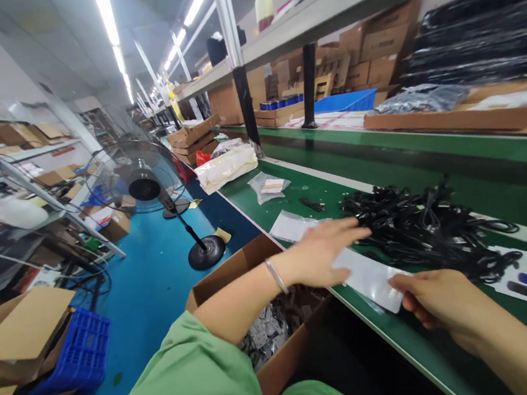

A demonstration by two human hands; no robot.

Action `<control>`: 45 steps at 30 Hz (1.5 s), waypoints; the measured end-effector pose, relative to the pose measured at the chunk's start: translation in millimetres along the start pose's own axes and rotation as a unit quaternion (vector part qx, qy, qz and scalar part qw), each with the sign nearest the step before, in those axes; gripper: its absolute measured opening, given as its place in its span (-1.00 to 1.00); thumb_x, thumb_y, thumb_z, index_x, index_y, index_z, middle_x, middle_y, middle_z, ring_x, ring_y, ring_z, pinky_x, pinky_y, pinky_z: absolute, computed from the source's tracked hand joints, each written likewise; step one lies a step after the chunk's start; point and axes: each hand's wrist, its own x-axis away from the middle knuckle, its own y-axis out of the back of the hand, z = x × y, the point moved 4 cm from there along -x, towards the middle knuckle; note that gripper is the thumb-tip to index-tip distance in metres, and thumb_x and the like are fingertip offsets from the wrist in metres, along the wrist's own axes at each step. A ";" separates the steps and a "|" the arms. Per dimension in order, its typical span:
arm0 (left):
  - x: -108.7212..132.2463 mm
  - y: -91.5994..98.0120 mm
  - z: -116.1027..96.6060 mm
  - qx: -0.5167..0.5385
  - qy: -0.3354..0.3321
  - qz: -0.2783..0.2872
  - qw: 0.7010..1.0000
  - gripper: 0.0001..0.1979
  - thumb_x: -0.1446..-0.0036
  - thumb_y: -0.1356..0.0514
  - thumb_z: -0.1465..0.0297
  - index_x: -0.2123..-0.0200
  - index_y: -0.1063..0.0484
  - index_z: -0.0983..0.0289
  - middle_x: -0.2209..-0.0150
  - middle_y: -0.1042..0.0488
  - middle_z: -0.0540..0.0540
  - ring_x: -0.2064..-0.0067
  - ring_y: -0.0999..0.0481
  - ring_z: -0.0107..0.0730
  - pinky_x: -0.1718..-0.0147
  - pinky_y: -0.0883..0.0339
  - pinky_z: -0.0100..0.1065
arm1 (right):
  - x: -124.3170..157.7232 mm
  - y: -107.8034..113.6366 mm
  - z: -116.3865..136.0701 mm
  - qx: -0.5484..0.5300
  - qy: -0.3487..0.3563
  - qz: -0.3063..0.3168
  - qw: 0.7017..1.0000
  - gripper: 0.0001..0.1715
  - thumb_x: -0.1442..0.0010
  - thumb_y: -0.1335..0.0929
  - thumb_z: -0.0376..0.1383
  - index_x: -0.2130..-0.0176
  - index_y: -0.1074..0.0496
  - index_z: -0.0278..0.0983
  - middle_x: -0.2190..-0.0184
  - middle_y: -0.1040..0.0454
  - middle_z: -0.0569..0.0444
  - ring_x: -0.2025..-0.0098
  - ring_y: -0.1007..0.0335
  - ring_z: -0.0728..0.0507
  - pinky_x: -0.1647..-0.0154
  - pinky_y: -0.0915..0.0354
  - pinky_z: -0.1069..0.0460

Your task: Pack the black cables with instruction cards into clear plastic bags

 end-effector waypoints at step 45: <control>-9.6 -59.0 -16.8 0.157 0.083 -0.104 0.979 -0.82 -0.31 -0.38 0.28 0.19 -0.74 0.25 0.17 -0.76 0.09 0.14 -0.74 -0.30 0.04 -0.57 -0.39 | 6.5 82.8 -6.2 0.264 0.216 -0.080 0.937 -0.60 -0.18 -0.38 -0.08 0.11 -0.69 -0.20 0.50 -0.63 0.02 0.47 -0.52 -0.25 0.36 -0.36 -0.09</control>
